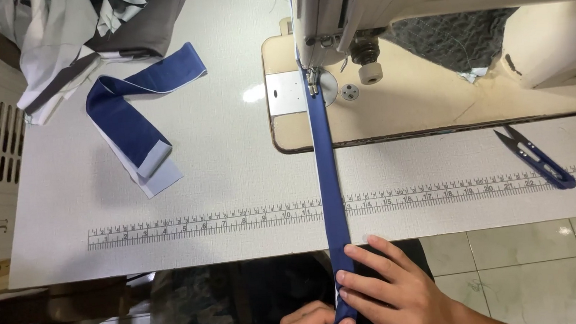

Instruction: Folding and sewing long fabric strips using an industrial sewing machine to create finished straps or piping.

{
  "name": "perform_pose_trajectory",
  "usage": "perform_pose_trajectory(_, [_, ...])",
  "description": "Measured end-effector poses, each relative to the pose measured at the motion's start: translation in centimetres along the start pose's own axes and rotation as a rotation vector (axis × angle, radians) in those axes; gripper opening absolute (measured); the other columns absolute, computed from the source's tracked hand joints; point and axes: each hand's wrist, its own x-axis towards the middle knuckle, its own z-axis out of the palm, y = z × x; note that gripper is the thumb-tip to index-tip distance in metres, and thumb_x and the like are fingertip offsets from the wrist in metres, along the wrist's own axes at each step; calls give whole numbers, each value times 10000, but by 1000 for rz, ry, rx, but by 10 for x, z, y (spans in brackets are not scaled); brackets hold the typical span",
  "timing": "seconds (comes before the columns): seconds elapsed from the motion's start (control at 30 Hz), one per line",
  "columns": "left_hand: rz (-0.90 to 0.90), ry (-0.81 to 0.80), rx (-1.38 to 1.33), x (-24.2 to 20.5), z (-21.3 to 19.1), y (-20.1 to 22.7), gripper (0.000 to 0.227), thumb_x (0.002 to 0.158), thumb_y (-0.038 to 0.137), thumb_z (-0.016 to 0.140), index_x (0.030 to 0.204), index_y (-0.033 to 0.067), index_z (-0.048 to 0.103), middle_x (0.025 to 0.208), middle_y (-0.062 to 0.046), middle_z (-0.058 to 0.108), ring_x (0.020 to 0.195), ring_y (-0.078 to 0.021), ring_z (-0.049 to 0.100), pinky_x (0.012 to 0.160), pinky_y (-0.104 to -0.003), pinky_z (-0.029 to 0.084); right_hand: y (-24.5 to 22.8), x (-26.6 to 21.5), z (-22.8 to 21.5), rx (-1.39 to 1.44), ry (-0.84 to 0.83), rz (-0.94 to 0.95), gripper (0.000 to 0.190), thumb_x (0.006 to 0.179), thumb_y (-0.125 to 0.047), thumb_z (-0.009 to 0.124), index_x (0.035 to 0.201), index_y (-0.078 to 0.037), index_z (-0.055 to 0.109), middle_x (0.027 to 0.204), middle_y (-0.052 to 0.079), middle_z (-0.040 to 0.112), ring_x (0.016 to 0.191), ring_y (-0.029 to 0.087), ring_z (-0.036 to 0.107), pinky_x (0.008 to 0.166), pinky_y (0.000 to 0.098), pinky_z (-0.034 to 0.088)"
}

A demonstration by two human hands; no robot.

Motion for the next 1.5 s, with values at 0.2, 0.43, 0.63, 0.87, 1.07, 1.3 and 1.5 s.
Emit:
perform_pose_trajectory(0.2, [-69,11,-25,5,0,6,205,947,256,918,787,129,896,711,16,798,568,-73,668,531,-232,502,2,5,-1,-27,0,5,261,1167,-162,615,1166,-18,833,1301,160,838,1309,534,760,1163,676,544])
perform_pose_trajectory(0.43, [44,51,-39,18,0,6,194,947,180,913,789,94,841,699,13,726,541,-85,569,502,-245,426,11,9,0,-60,4,8,257,1165,-172,622,1195,-12,820,1334,172,831,1317,512,767,1088,590,546])
perform_pose_trajectory(0.63, [-26,55,-46,30,2,12,158,920,146,896,784,111,824,723,10,781,614,-93,679,602,-261,535,18,18,-1,-79,23,0,217,1148,-153,665,1184,-1,816,1317,173,827,1303,495,774,1023,559,577])
perform_pose_trajectory(0.87, [-321,25,-170,36,3,21,140,911,177,890,790,120,849,647,-14,872,556,-85,733,562,-257,565,21,19,3,-89,42,20,213,1147,-164,659,1152,-17,813,1313,161,829,1297,476,781,1004,542,554])
perform_pose_trajectory(1.07, [-442,35,-212,37,4,22,93,935,129,894,854,87,874,584,-44,804,495,-89,644,514,-258,500,22,20,4,-93,48,22,245,1159,-163,615,1163,-16,812,1314,167,827,1296,480,784,1010,548,549])
perform_pose_trajectory(1.3, [-328,88,-197,41,6,16,206,937,181,911,750,102,876,632,-24,842,562,-89,676,572,-269,532,22,21,6,-99,71,27,198,1134,-134,658,1153,-18,818,1290,172,831,1275,462,797,1017,538,563])
perform_pose_trajectory(1.5, [-269,94,-170,49,3,26,256,955,199,876,720,96,887,680,-17,857,646,-114,771,659,-278,613,22,18,8,-108,82,32,226,1147,-141,624,1155,-26,819,1291,167,826,1255,430,799,1039,525,555])
